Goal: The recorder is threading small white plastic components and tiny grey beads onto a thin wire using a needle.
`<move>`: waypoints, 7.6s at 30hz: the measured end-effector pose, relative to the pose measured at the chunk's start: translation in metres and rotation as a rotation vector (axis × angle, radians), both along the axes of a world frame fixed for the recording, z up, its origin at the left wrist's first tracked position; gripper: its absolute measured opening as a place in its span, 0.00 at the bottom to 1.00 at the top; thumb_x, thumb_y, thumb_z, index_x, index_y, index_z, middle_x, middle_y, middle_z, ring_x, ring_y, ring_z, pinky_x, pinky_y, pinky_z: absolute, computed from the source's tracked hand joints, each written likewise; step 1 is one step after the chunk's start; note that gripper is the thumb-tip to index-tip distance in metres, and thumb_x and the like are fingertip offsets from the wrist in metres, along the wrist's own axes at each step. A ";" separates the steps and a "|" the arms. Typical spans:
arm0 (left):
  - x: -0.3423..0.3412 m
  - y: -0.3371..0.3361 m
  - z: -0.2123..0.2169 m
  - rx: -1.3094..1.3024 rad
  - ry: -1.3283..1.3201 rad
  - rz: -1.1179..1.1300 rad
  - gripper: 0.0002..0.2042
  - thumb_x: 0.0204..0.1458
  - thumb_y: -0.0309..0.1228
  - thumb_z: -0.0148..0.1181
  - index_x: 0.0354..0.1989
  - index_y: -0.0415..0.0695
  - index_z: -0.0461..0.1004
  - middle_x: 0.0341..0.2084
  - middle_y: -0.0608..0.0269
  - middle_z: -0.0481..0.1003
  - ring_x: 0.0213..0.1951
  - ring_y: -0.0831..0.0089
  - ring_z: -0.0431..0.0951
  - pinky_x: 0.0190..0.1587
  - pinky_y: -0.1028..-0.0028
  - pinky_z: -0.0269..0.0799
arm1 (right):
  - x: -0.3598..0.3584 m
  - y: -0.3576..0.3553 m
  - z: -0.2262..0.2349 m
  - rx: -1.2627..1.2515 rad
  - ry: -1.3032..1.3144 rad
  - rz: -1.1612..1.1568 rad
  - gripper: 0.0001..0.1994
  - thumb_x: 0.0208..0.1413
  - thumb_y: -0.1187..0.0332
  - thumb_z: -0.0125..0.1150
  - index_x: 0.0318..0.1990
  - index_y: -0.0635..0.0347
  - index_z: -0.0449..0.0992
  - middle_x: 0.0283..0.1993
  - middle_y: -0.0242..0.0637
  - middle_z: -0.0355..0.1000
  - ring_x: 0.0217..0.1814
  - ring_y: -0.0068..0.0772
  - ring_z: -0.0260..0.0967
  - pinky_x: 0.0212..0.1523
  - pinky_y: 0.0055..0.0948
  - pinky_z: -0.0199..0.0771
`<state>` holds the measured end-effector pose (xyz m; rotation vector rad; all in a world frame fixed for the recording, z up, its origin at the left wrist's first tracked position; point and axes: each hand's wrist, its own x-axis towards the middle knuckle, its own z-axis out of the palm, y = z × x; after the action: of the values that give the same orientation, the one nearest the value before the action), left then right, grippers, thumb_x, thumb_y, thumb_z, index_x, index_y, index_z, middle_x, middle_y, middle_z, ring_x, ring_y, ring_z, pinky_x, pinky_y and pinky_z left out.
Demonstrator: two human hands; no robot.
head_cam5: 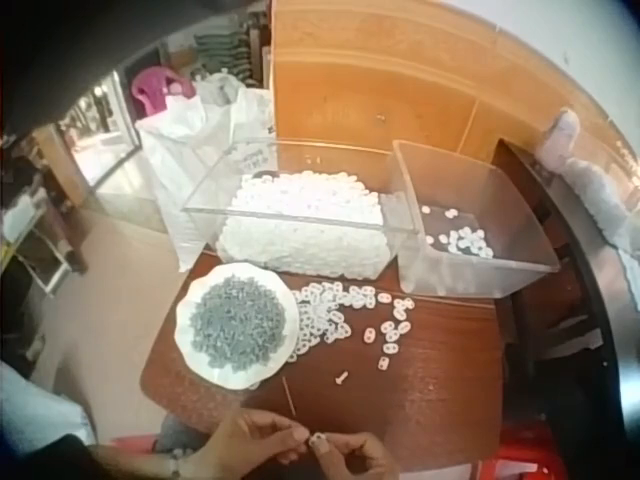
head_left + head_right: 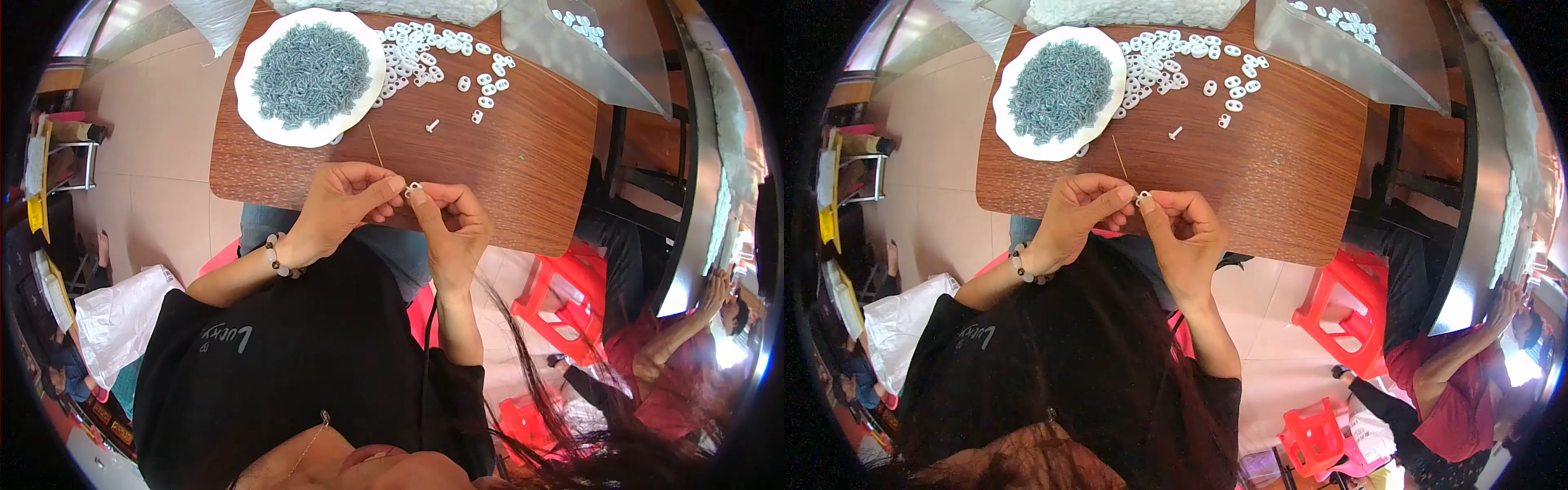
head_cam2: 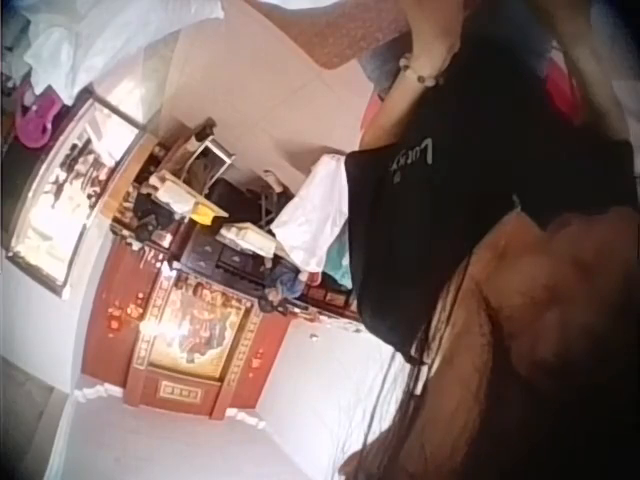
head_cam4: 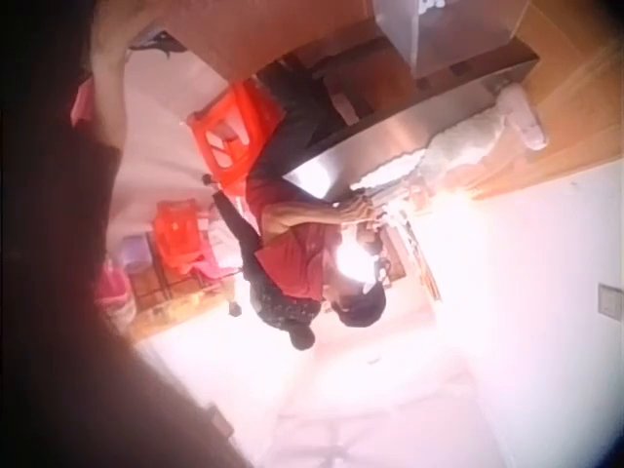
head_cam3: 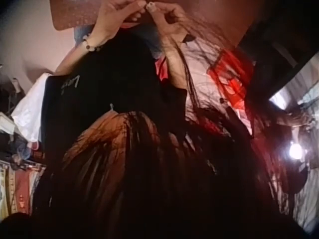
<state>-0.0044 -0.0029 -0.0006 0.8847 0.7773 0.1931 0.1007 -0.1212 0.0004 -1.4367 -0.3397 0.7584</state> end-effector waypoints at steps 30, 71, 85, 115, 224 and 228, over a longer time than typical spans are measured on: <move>0.019 -0.003 -0.005 0.073 -0.129 0.053 0.09 0.56 0.30 0.58 0.38 0.35 0.76 0.28 0.62 0.78 0.28 0.81 0.77 0.31 0.83 0.74 | 0.011 -0.003 -0.002 -0.069 -0.917 0.060 0.18 0.41 0.84 0.61 0.42 0.55 0.80 0.28 0.33 0.70 0.30 0.33 0.64 0.31 0.28 0.64; 0.004 -0.001 -0.009 0.142 0.004 -0.109 0.07 0.54 0.31 0.61 0.36 0.40 0.79 0.25 0.68 0.77 0.27 0.85 0.73 0.32 0.84 0.69 | 0.013 -0.006 0.000 -0.064 -0.094 0.037 0.05 0.52 0.78 0.63 0.36 0.67 0.77 0.31 0.28 0.73 0.32 0.14 0.67 0.35 0.12 0.65; 0.004 -0.002 0.001 0.419 -0.038 -0.093 0.07 0.53 0.26 0.61 0.34 0.33 0.78 0.24 0.67 0.77 0.26 0.86 0.72 0.29 0.84 0.69 | 0.008 -0.008 -0.001 -0.072 -0.179 0.071 0.04 0.52 0.79 0.63 0.36 0.67 0.77 0.31 0.30 0.75 0.30 0.13 0.68 0.31 0.12 0.66; 0.001 0.005 -0.004 0.137 0.039 -0.132 0.10 0.56 0.32 0.59 0.39 0.37 0.78 0.26 0.66 0.78 0.25 0.85 0.74 0.30 0.85 0.71 | 0.009 -0.003 -0.005 -0.074 -0.042 0.044 0.04 0.53 0.77 0.62 0.35 0.65 0.77 0.30 0.28 0.73 0.32 0.13 0.67 0.35 0.14 0.67; 0.008 0.015 0.009 0.910 0.108 -0.161 0.04 0.51 0.26 0.59 0.30 0.38 0.78 0.22 0.61 0.76 0.22 0.79 0.74 0.24 0.80 0.68 | 0.021 0.003 -0.002 -0.003 0.057 -0.033 0.10 0.52 0.78 0.62 0.43 0.66 0.77 0.31 0.27 0.73 0.34 0.15 0.68 0.40 0.15 0.66; 0.012 0.059 0.034 1.284 0.225 -0.027 0.04 0.47 0.27 0.60 0.25 0.39 0.75 0.21 0.55 0.74 0.19 0.63 0.72 0.24 0.70 0.67 | 0.031 -0.004 -0.001 -0.068 -0.029 -0.078 0.08 0.51 0.79 0.62 0.40 0.67 0.78 0.31 0.27 0.72 0.33 0.14 0.67 0.38 0.14 0.65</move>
<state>0.0075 0.0564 0.0335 2.1528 0.8149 0.6074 0.1315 -0.1254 -0.0002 -1.5179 -0.2813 0.6922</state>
